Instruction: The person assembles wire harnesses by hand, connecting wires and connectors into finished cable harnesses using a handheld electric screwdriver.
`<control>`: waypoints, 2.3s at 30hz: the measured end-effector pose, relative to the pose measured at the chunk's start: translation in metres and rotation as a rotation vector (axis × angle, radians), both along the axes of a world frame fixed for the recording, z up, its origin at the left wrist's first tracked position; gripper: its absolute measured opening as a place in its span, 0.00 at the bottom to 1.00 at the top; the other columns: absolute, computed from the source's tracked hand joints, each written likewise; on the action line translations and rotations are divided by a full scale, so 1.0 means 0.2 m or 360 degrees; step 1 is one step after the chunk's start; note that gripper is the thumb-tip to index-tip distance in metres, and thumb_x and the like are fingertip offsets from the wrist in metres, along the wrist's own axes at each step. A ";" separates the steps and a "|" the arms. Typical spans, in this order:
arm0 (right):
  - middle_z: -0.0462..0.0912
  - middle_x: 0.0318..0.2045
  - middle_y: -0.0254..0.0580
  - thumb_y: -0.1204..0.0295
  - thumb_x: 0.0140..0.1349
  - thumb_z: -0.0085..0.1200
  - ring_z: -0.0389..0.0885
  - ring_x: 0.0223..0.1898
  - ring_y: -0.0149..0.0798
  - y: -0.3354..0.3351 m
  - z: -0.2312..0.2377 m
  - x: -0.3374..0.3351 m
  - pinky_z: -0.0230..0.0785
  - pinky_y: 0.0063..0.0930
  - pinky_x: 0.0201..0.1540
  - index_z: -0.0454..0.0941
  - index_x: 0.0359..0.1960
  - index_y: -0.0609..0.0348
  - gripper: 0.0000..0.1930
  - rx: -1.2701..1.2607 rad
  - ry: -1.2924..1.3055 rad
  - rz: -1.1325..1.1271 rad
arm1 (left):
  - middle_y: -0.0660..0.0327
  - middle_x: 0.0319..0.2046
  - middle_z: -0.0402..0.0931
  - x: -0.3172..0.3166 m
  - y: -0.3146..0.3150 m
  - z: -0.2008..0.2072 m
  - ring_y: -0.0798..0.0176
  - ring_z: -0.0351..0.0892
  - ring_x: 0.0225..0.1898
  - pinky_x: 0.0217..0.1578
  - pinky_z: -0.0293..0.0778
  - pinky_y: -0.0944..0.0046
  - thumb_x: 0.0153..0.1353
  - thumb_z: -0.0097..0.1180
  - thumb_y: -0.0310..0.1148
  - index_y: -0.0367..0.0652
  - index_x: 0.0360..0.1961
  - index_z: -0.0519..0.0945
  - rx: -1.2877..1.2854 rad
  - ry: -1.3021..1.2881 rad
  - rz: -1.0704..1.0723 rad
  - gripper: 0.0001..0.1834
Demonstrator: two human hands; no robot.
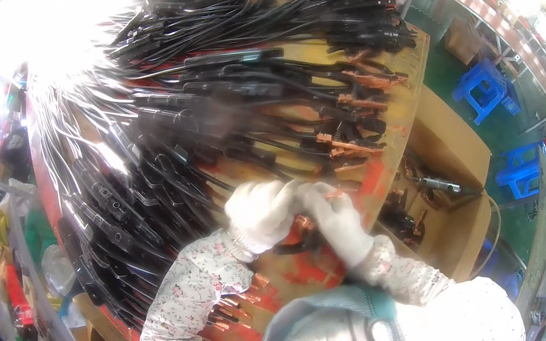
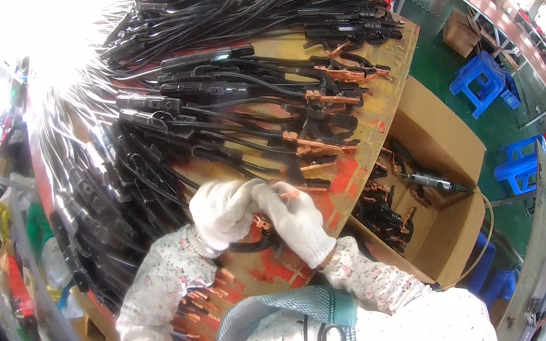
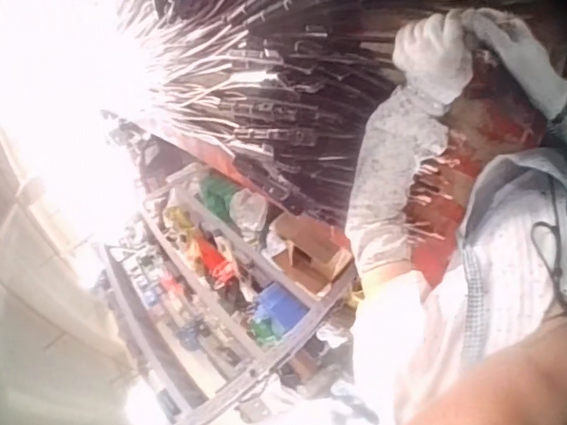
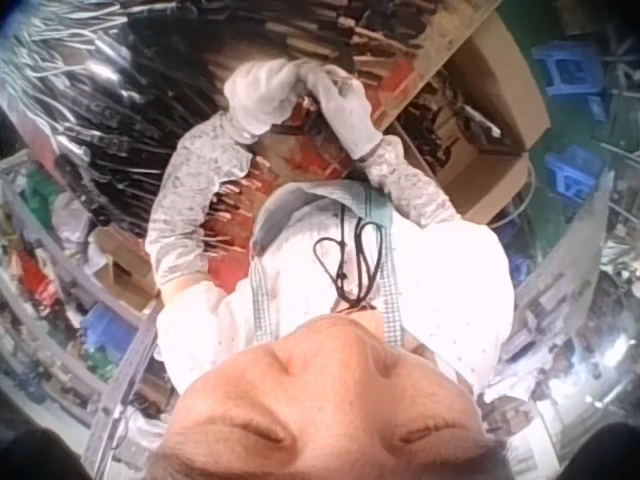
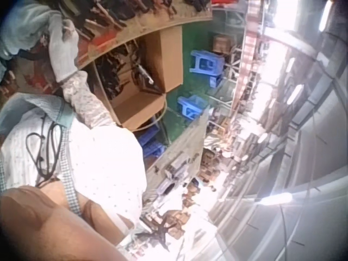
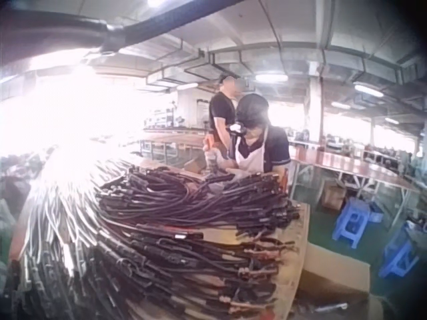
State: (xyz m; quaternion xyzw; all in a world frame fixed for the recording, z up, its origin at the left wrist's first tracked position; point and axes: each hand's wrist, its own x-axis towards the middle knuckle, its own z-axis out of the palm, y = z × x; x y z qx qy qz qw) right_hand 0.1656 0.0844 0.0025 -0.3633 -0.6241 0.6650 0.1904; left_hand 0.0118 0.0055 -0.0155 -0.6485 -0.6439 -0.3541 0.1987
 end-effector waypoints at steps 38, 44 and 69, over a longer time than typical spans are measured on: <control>0.88 0.39 0.47 0.65 0.73 0.53 0.88 0.40 0.39 0.26 0.19 0.48 0.78 0.31 0.45 0.83 0.49 0.58 0.12 0.0214 -0.0429 0.0309 | 0.63 0.28 0.81 0.05 0.04 0.28 0.54 0.82 0.27 0.28 0.76 0.56 0.55 0.68 0.35 0.51 0.43 0.86 -0.0692 -0.0125 -0.0387 0.13; 0.82 0.42 0.47 0.62 0.62 0.68 0.87 0.40 0.47 0.19 0.10 0.43 0.79 0.35 0.45 0.84 0.51 0.51 0.17 0.0976 -0.0255 0.0564 | 0.62 0.27 0.82 0.09 -0.02 0.28 0.55 0.84 0.27 0.27 0.77 0.57 0.59 0.65 0.29 0.50 0.43 0.87 -0.0818 -0.0443 -0.0444 0.10; 0.83 0.42 0.42 0.71 0.50 0.71 0.84 0.43 0.50 0.20 0.01 0.28 0.78 0.40 0.44 0.82 0.46 0.51 0.20 0.1296 -0.0048 0.0668 | 0.55 0.24 0.82 0.00 -0.01 0.32 0.50 0.84 0.27 0.28 0.77 0.56 0.62 0.63 0.32 0.47 0.37 0.88 -0.1443 -0.0917 -0.0591 0.05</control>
